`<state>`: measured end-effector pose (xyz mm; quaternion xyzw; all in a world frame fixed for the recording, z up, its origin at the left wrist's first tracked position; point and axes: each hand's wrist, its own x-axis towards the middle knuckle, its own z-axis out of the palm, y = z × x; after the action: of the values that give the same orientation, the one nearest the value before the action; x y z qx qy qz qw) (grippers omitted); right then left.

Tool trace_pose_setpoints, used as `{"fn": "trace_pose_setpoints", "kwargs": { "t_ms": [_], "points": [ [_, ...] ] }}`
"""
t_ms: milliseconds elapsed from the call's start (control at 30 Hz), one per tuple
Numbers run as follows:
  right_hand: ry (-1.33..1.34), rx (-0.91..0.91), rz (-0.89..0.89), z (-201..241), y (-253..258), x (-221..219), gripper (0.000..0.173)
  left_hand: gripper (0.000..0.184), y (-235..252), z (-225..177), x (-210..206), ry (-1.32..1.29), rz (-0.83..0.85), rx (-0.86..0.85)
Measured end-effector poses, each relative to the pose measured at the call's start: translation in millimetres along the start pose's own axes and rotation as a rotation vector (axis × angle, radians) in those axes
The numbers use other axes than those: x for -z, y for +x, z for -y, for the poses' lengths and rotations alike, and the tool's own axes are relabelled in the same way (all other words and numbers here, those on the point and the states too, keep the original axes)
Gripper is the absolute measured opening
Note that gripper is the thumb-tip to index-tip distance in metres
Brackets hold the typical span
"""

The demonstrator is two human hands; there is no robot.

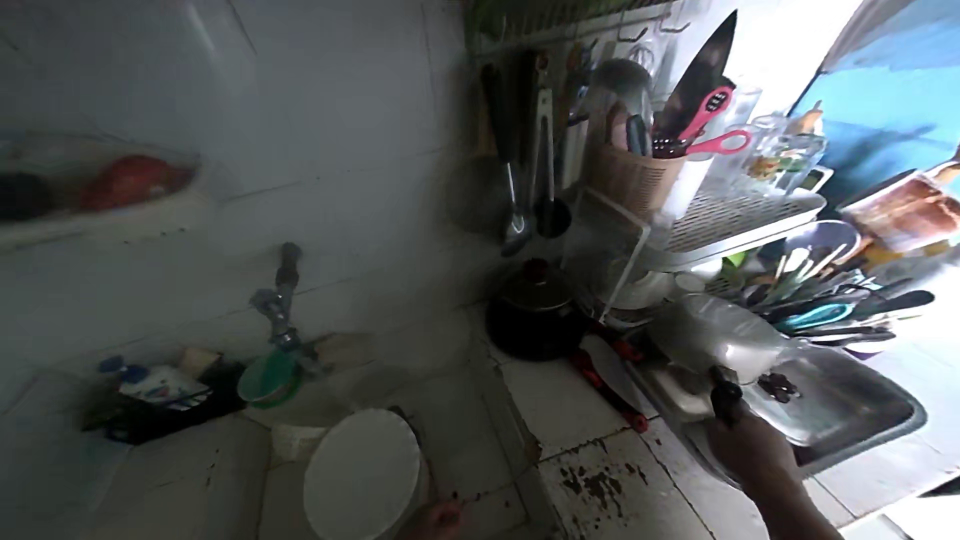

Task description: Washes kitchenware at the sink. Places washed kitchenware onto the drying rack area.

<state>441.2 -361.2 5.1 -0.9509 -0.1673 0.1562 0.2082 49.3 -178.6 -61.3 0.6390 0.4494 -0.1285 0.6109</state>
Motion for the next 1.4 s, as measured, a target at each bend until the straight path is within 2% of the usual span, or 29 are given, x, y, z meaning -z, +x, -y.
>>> {"fn": "trace_pose_setpoints", "kwargs": {
  "t_ms": [100,233,300,467,600,733,833,867,933,1000,1067,1133,1200,1267,1333,1400],
  "points": [
    [0.053,-0.061,0.047,23.5,-1.8,-6.7,0.039,0.042,1.0,6.7,2.5,-0.002,-0.001,0.02],
    [-0.153,-0.173,-0.032,55.7,-17.8,-17.1,0.049,0.043,-4.0,4.3,5.6,-0.005,-0.002,0.013],
    [-0.168,-0.215,-0.046,64.8,-24.3,-26.8,0.053,0.042,-6.4,5.0,6.9,0.009,-0.005,0.014],
    [-0.05,-0.188,0.028,82.8,-13.5,-44.6,0.05,0.041,-14.2,7.6,14.9,0.027,-0.009,0.05],
    [0.024,-0.167,0.041,82.5,1.6,-55.3,0.056,0.04,-12.4,21.4,24.5,-0.055,-0.082,0.068],
    [0.172,0.065,0.043,38.3,10.7,-69.7,0.055,0.041,-13.5,27.7,40.2,-0.204,-0.164,-0.024],
    [0.067,0.206,0.059,23.6,-0.9,-68.4,0.058,0.038,-14.5,32.8,63.0,-0.11,-0.456,-0.016],
    [0.007,0.21,0.063,30.8,-12.3,-65.9,0.06,0.038,-15.4,33.7,73.0,-0.013,-0.568,0.041],
    [-0.025,0.287,0.124,63.4,-50.3,-68.9,0.049,0.044,-17.4,42.7,90.0,0.106,-0.795,0.182],
    [0.048,0.426,0.327,101.9,-88.3,-95.1,0.037,0.059,-18.4,61.0,105.8,0.142,-0.932,0.343],
    [0.047,0.54,0.524,136.5,-116.0,-146.6,0.03,0.065,-18.7,82.7,119.0,0.111,-0.914,0.46],
    [-0.053,0.7,0.67,169.2,-148.8,-198.4,0.031,0.063,-21.8,97.7,125.1,0.008,-0.832,0.464],
    [-0.181,0.977,0.769,189.3,-177.1,-248.0,0.042,0.061,-18.4,113.6,127.0,-0.11,-0.737,0.4],
    [-0.333,1.158,0.817,202.3,-201.6,-281.1,0.054,0.068,-12.2,125.9,122.8,-0.193,-0.695,0.326],
    [-0.515,1.165,0.882,216.7,-224.4,-293.7,0.055,0.068,-12.5,133.1,120.6,-0.233,-0.707,0.267],
    [-0.608,1.149,0.901,221.9,-240.0,-298.4,0.042,0.068,-16.8,134.2,122.3,-0.273,-0.716,0.22]
  ]
}}
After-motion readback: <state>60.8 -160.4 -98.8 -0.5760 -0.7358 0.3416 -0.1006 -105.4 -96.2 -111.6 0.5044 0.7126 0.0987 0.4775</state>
